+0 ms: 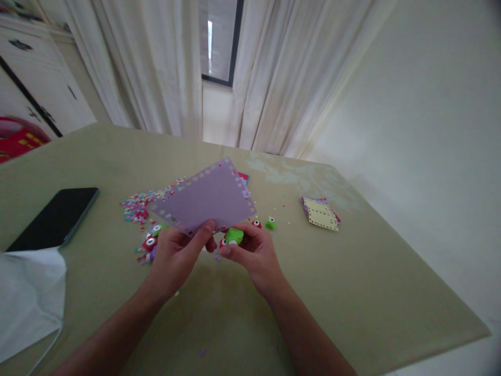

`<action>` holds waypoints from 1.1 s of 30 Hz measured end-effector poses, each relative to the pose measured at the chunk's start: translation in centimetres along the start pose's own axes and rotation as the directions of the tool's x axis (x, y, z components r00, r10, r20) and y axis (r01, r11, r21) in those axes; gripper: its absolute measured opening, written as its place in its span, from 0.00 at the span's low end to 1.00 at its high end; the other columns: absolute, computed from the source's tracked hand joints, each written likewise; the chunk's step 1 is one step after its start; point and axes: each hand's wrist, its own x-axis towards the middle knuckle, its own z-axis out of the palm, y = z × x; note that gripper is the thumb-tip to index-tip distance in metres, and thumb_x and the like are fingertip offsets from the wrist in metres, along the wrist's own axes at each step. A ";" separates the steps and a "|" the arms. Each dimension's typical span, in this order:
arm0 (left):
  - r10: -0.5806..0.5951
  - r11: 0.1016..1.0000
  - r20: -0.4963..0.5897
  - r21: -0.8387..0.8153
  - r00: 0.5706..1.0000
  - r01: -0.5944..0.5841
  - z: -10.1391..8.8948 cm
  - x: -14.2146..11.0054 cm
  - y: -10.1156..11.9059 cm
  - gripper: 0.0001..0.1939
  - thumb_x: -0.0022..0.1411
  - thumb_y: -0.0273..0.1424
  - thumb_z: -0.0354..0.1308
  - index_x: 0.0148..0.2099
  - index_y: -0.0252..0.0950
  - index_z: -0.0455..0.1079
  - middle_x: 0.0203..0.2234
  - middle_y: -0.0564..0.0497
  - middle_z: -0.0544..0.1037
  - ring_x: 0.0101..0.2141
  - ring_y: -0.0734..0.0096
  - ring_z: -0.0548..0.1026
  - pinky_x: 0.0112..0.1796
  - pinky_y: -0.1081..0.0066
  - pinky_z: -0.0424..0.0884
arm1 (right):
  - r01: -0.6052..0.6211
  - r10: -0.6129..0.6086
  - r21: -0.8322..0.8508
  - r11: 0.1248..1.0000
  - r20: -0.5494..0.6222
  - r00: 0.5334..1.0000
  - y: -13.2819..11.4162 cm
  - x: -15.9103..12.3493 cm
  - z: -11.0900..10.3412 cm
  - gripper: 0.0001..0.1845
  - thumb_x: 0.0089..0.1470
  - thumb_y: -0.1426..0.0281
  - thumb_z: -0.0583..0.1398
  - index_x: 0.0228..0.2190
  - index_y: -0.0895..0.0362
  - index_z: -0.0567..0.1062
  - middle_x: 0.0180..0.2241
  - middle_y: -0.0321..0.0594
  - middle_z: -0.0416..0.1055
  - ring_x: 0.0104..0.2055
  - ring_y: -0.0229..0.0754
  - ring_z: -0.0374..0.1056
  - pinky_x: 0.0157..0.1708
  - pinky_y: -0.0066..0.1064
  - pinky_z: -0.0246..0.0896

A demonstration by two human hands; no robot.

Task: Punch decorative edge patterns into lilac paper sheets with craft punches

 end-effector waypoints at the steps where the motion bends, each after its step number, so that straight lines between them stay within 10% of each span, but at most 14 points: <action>1: -0.007 1.000 0.005 -0.001 1.000 0.007 0.0 0.0 -0.1 0.22 0.66 0.39 0.61 0.20 0.40 0.75 0.17 0.56 0.78 0.21 0.70 0.76 0.28 0.72 0.71 | 0.001 -0.001 -0.005 1.000 0.004 1.000 0.0 0.0 0.0 0.20 0.37 0.67 0.80 0.34 0.52 0.84 0.30 0.32 0.76 0.32 0.38 0.70 0.35 0.31 0.69; 33: -0.051 0.997 0.053 -0.047 0.997 0.054 -0.3 0.3 -1.0 0.23 0.67 0.41 0.62 0.20 0.41 0.75 0.20 0.53 0.80 0.26 0.67 0.78 0.32 0.71 0.72 | -0.059 0.059 0.002 0.998 0.040 0.997 0.0 0.0 -0.1 0.18 0.38 0.64 0.80 0.32 0.52 0.84 0.31 0.34 0.79 0.31 0.38 0.71 0.36 0.32 0.69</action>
